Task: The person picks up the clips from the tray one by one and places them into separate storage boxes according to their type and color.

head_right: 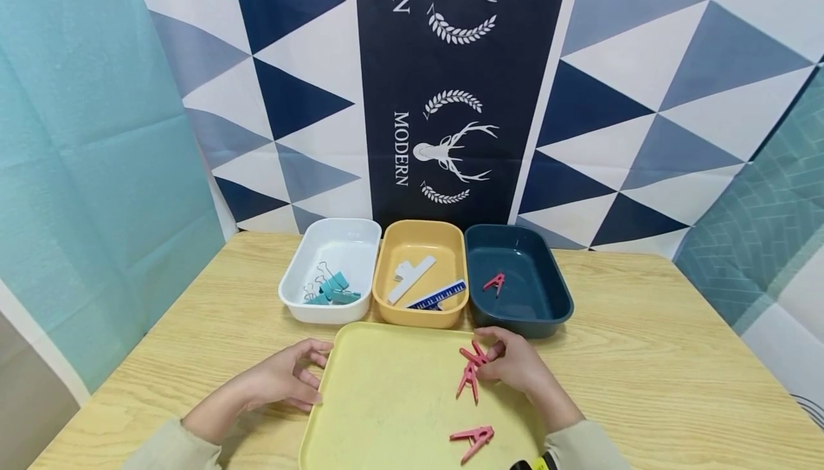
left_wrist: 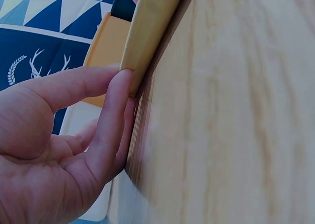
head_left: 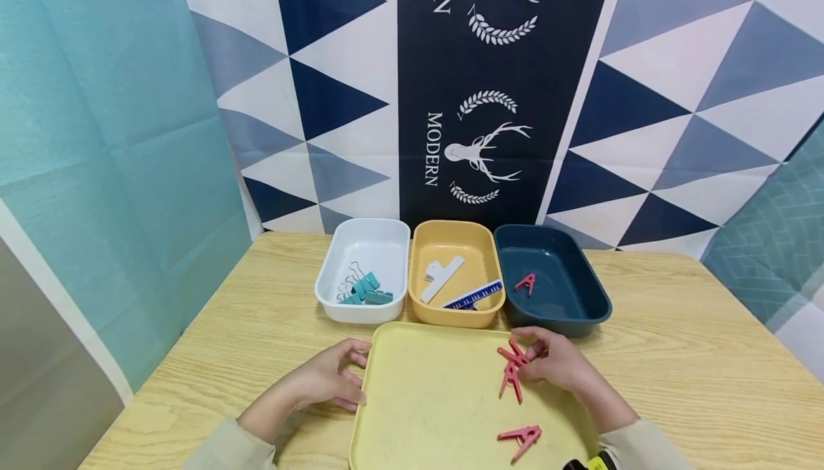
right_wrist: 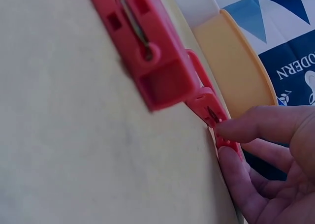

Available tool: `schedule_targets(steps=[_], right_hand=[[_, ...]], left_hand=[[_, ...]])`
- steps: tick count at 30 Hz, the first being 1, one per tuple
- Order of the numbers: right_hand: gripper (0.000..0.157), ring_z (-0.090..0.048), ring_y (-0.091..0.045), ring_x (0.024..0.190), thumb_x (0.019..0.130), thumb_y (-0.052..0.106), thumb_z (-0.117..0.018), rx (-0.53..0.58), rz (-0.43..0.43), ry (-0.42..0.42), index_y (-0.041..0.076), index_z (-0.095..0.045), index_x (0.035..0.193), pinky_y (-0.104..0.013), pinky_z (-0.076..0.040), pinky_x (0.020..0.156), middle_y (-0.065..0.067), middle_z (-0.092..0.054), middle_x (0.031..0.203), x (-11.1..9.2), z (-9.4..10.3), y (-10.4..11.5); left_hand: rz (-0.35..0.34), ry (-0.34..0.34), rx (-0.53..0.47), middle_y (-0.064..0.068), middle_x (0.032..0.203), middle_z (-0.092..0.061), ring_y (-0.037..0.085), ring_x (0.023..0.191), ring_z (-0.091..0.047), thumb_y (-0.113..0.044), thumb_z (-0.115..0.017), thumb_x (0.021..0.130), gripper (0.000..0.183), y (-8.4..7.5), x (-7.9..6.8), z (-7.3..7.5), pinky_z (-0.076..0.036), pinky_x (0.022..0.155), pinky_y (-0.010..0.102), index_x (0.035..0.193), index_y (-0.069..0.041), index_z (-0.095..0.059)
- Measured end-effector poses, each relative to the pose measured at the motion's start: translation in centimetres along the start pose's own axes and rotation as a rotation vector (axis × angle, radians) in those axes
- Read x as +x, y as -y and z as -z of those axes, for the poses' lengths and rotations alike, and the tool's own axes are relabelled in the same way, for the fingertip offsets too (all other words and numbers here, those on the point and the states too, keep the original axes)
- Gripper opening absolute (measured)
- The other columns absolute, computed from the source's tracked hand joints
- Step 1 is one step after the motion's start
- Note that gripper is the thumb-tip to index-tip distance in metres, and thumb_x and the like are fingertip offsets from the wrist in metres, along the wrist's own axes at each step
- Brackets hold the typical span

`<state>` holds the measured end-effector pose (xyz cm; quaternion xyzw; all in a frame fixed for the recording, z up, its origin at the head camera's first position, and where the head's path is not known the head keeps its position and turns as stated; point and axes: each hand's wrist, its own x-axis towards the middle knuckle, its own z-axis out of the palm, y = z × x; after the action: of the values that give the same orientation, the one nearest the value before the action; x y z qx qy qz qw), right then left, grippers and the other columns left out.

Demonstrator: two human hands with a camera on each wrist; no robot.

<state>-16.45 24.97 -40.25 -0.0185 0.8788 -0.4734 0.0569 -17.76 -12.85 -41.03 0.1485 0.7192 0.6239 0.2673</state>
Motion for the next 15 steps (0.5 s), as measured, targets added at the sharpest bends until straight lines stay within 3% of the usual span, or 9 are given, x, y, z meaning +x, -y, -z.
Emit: schedule_targets(steps=[11,15], right_hand=[[0.048,-0.048,-0.020,0.068,0.067,-0.004,-0.076,-0.044,-0.016,-0.025,-0.004,-0.060,0.112,-0.022,-0.044,0.049,-0.007,-0.051,0.075,0.06,-0.61,0.40],[0.050,-0.050,-0.020,0.067,0.067,-0.007,-0.075,0.026,-0.053,-0.030,-0.006,-0.057,0.114,-0.024,-0.052,0.052,-0.009,-0.051,0.078,0.04,-0.73,0.31]], left_hand=[[-0.009,0.001,0.003,0.018,0.115,-0.039,0.024,0.086,-0.056,0.019,-0.068,0.068,0.078,-0.06,-0.09,0.04,-0.060,0.067,0.041,0.136,0.005,-0.032],[-0.007,-0.001,0.002,0.018,0.115,-0.039,0.024,0.086,-0.056,0.019,-0.067,0.068,0.078,-0.07,-0.11,0.03,-0.060,0.067,0.041,0.136,0.005,-0.032]])
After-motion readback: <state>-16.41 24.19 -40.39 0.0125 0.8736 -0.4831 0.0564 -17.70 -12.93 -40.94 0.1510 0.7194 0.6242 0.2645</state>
